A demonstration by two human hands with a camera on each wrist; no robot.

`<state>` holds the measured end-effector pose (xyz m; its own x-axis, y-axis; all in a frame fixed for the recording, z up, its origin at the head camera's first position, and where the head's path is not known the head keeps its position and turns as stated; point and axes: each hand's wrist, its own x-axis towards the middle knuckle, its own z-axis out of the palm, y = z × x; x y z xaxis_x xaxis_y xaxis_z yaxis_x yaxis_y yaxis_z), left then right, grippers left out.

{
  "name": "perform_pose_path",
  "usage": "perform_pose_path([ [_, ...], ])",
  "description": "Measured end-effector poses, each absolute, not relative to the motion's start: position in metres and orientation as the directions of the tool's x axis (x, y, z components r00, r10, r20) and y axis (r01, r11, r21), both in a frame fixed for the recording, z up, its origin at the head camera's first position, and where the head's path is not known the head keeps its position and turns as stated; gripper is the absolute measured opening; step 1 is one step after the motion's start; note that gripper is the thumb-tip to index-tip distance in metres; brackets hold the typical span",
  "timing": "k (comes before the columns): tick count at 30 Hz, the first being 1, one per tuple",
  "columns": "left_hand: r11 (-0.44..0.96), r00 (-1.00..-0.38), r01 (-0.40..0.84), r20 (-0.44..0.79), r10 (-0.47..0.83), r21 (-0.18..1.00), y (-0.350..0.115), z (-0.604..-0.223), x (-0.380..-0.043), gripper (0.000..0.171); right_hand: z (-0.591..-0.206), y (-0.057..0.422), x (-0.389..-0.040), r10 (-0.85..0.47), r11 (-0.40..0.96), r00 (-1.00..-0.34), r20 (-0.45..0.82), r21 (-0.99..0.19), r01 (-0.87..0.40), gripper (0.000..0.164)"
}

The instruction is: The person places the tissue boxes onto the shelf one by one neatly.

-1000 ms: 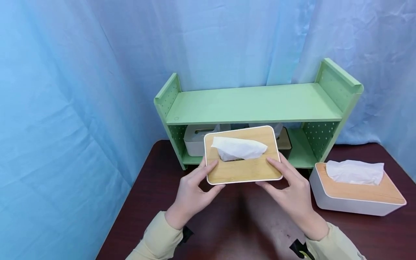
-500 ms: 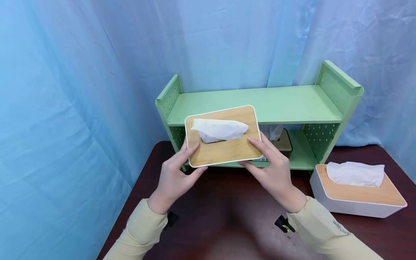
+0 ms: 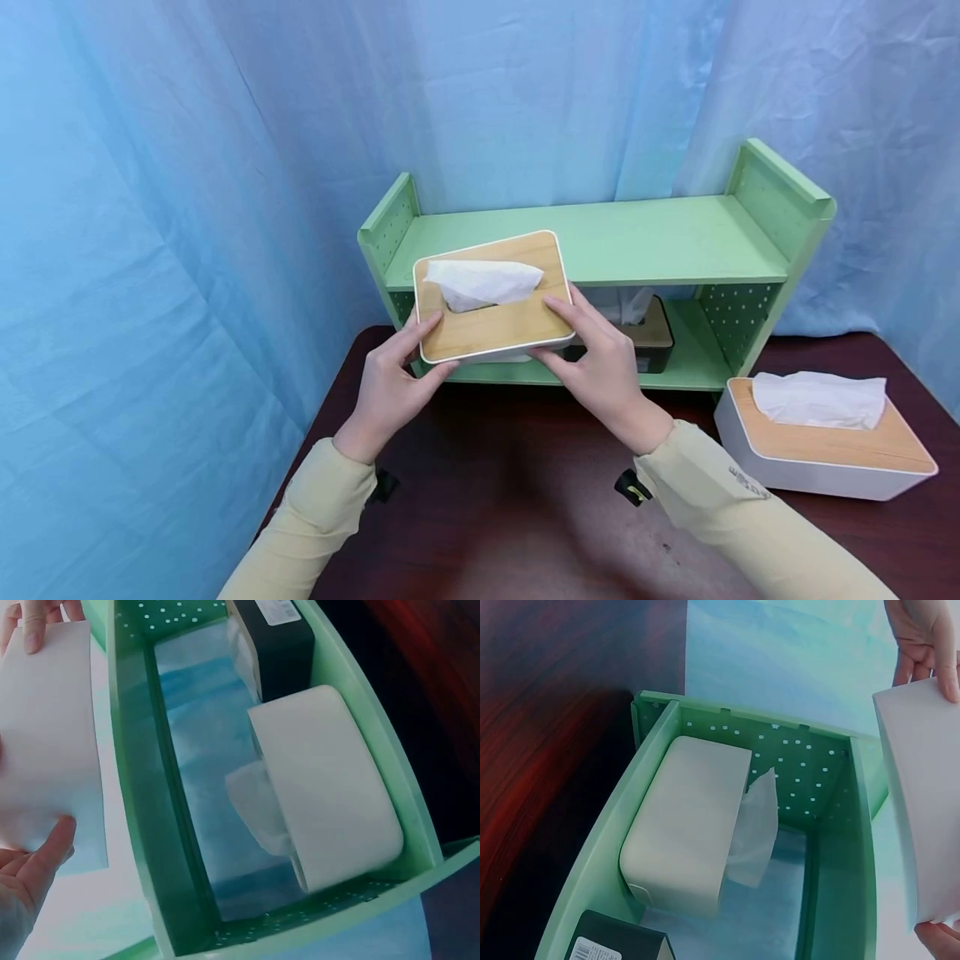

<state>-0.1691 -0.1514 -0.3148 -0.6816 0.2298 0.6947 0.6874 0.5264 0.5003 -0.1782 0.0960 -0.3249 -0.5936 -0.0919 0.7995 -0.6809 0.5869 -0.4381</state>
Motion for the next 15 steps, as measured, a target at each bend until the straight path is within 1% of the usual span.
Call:
perform_pose_path([
  [7,0.557,-0.740,0.622,0.645,0.189,0.550,-0.155,-0.318,-0.176,0.050,-0.323,0.089,-0.184,-0.110,0.600,-0.628,0.770,-0.452,-0.659,0.061],
  [11,0.570,-0.743,0.615,0.643,0.188,0.544,-0.157,-0.321,-0.179,0.048,-0.324,0.085,-0.186,-0.117,0.605,-0.657,0.744,-0.471,-0.642,0.058],
  [15,0.559,-0.735,0.627,0.649,0.195,0.542,-0.159,-0.321,-0.183,0.048,-0.326,0.083,-0.191,-0.117,0.599,-0.664,0.738,-0.481,-0.640,0.056],
])
